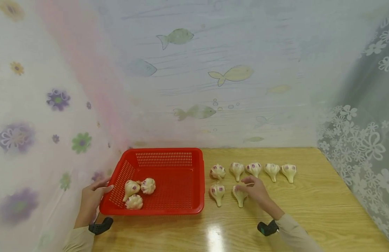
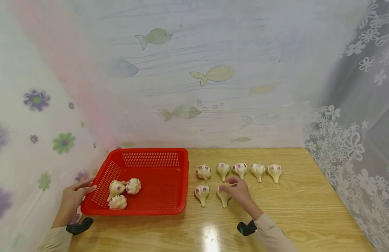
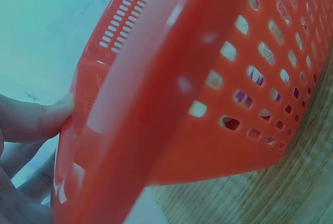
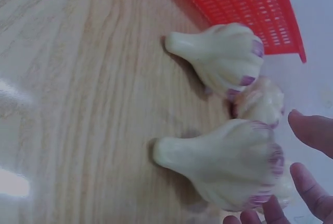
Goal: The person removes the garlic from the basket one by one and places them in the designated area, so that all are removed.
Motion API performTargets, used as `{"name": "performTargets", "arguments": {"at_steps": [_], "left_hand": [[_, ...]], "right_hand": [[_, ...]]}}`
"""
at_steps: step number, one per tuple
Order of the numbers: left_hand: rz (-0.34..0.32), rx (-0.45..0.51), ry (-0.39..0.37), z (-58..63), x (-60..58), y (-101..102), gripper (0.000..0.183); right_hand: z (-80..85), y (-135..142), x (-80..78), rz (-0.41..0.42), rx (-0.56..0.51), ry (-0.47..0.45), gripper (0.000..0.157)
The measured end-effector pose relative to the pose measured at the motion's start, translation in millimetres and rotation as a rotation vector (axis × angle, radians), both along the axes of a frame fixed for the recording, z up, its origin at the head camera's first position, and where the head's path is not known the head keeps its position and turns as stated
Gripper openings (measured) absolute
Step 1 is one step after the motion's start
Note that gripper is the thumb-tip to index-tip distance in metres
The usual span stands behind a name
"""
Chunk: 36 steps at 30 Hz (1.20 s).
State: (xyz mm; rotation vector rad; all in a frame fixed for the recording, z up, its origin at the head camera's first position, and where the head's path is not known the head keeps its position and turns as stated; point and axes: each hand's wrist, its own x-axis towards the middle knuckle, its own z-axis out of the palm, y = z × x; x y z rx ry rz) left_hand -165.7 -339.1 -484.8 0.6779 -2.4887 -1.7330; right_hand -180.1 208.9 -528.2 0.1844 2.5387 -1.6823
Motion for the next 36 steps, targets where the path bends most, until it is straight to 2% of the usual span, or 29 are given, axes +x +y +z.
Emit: {"name": "performTargets", "arguments": {"at_steps": [11, 15, 20, 27, 31, 36], "left_hand": [[-0.018, -0.01, 0.005, 1.5, 1.2, -1, 0.051], [-0.014, -0.002, 0.007, 1.0, 1.1, -1, 0.051], [-0.013, 0.012, 0.007, 0.3, 1.1, 0, 0.052], [-0.003, -0.009, 0.005, -1.5, 0.8, 1, 0.05], [0.002, -0.002, 0.008, -1.2, 1.3, 2, 0.05], [0.01, 0.015, 0.014, 0.4, 1.4, 3, 0.049]], "right_hand": [[28.3, -2, -11.6, 0.054, -0.002, 0.068, 0.039], [38.5, -9, -14.2, 0.096, -0.012, 0.099, 0.035], [51.0, -21, -17.8, 0.172, -0.078, 0.125, 0.027], [70.3, -45, -23.3, 0.227, -0.095, 0.099, 0.027], [75.6, -58, -27.6, 0.27, -0.11, 0.086, 0.03], [83.9, -75, -30.7, 0.325, -0.147, 0.091, 0.027]]}}
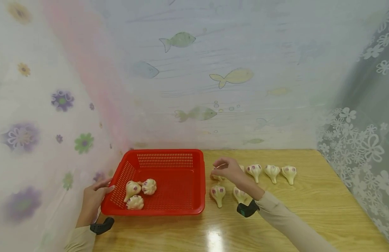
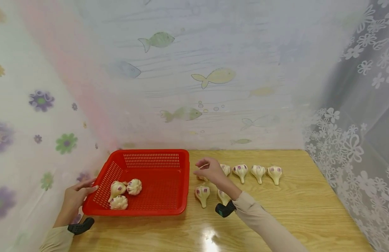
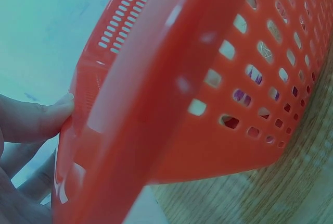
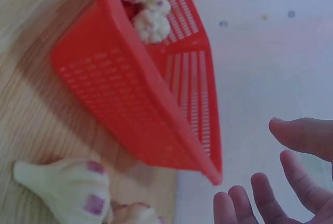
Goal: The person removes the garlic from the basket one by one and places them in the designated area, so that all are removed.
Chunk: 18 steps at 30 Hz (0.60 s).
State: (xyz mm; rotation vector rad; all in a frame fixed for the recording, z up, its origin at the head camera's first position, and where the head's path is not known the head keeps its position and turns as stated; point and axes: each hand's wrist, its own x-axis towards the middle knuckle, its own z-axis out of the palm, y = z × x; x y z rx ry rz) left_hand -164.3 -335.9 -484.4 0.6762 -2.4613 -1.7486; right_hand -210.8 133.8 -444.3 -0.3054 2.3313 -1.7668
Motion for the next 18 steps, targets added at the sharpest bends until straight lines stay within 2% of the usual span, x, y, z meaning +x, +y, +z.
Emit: {"name": "performTargets", "arguments": {"at_steps": [6, 11, 18], "left_hand": [[-0.004, -0.005, -0.002, 1.6, -0.2, -1, 0.05], [-0.013, 0.016, 0.002, 2.4, -0.2, -2, 0.052], [-0.011, 0.006, 0.01, 1.7, 0.5, -1, 0.05]], "right_hand": [[8.1, -22, -4.1, 0.019, -0.005, -0.017, 0.025], [13.6, -38, -7.8, 0.078, -0.004, -0.064, 0.024], [17.3, -58, -13.2, 0.166, 0.019, -0.011, 0.023]]}}
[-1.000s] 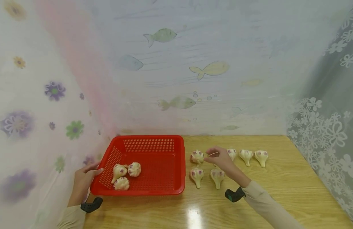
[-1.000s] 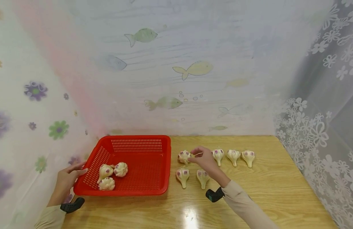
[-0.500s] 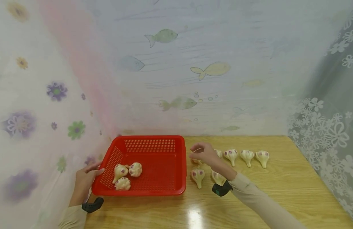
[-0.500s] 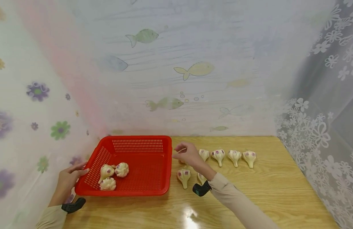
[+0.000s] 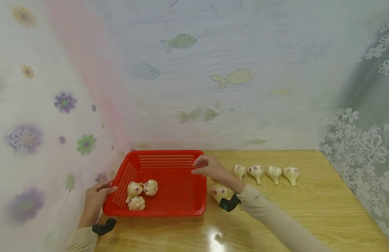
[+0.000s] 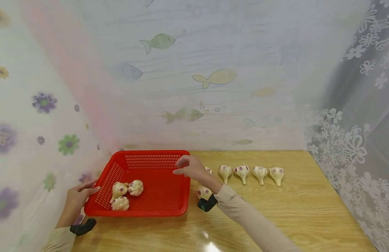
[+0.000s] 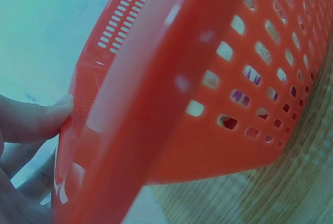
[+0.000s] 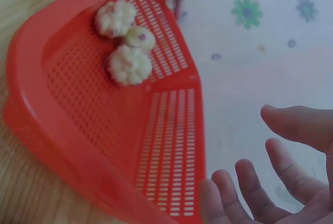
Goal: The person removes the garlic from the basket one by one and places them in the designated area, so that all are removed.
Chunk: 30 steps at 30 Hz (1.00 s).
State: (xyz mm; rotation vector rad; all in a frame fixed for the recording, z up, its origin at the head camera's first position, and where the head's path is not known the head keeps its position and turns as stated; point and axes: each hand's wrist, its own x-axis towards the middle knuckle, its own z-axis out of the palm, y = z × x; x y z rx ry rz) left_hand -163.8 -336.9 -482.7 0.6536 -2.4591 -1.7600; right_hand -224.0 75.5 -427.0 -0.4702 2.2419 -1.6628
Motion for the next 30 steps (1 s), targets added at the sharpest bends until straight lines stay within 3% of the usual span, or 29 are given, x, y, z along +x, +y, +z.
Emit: {"name": "performTargets", "arguments": {"at_steps": [5, 12, 20, 30], "left_hand": [[0.008, 0.009, 0.011, -0.6, -1.2, 1, 0.049], [0.008, 0.027, 0.023, -2.8, -1.2, 0, 0.049], [0.011, 0.031, 0.008, -2.5, 0.1, -1, 0.05], [0.022, -0.009, -0.007, -4.3, -2.2, -2, 0.05]], "right_hand": [[4.3, -14, -0.5, 0.028, -0.002, -0.045, 0.022], [-11.1, -32, -9.4, 0.087, -0.04, -0.109, 0.021], [-14.3, -61, -12.6, 0.131, -0.053, -0.209, 0.025], [-24.5, -97, -16.3, 0.17, -0.033, -0.221, 0.029]]}}
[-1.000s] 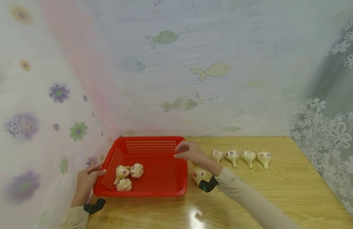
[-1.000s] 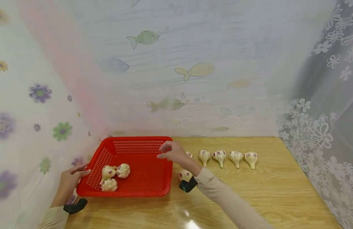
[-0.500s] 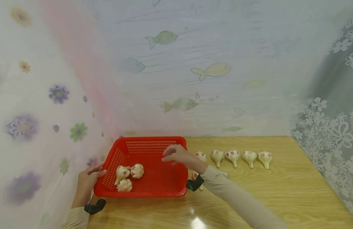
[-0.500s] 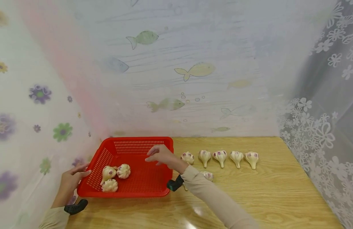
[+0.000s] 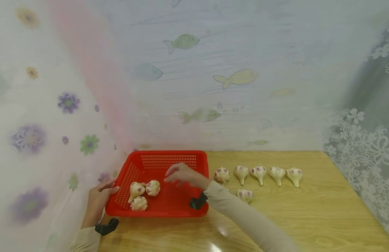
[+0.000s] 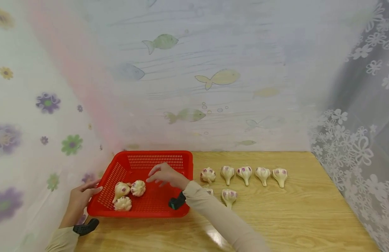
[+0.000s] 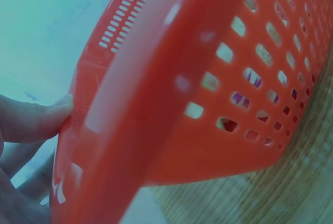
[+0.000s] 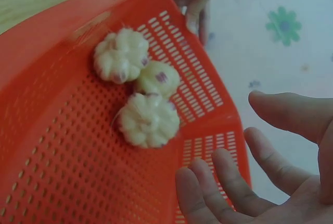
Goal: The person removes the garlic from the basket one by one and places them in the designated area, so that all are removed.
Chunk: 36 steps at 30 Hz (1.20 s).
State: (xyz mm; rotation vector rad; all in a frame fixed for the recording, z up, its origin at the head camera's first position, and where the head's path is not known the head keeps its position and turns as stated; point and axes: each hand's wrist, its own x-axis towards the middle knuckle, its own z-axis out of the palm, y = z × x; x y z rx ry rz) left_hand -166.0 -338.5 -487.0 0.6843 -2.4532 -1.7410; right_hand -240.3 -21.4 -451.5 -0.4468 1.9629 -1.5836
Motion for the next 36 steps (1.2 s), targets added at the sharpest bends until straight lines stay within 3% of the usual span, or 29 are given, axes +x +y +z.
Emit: {"name": "performTargets", "arguments": {"at_steps": [6, 12, 20, 24, 30, 36], "left_hand": [[-0.008, -0.011, 0.001, 1.2, 2.0, 2, 0.05], [0.002, 0.013, 0.023, -3.1, 3.5, -1, 0.05], [0.013, 0.012, 0.074, -3.3, 0.6, -1, 0.046], [0.014, 0.006, 0.054, 0.2, 0.7, 0, 0.046], [0.018, 0.015, 0.048, 2.0, 1.5, 2, 0.045], [0.008, -0.007, 0.048, 1.7, 1.0, 2, 0.045]], "right_hand": [[-6.0, -24, -0.3, -0.026, 0.04, -0.015, 0.025], [-22.7, -42, -3.3, -0.03, 0.048, -0.045, 0.021], [-37.3, -58, -4.9, -0.139, 0.071, -0.085, 0.021], [-40.5, -68, -5.8, -0.188, 0.081, -0.081, 0.026], [-45.2, -82, -5.7, -0.185, 0.125, -0.052, 0.034], [-49.7, -90, -3.6, -0.188, 0.153, -0.02, 0.028]]}}
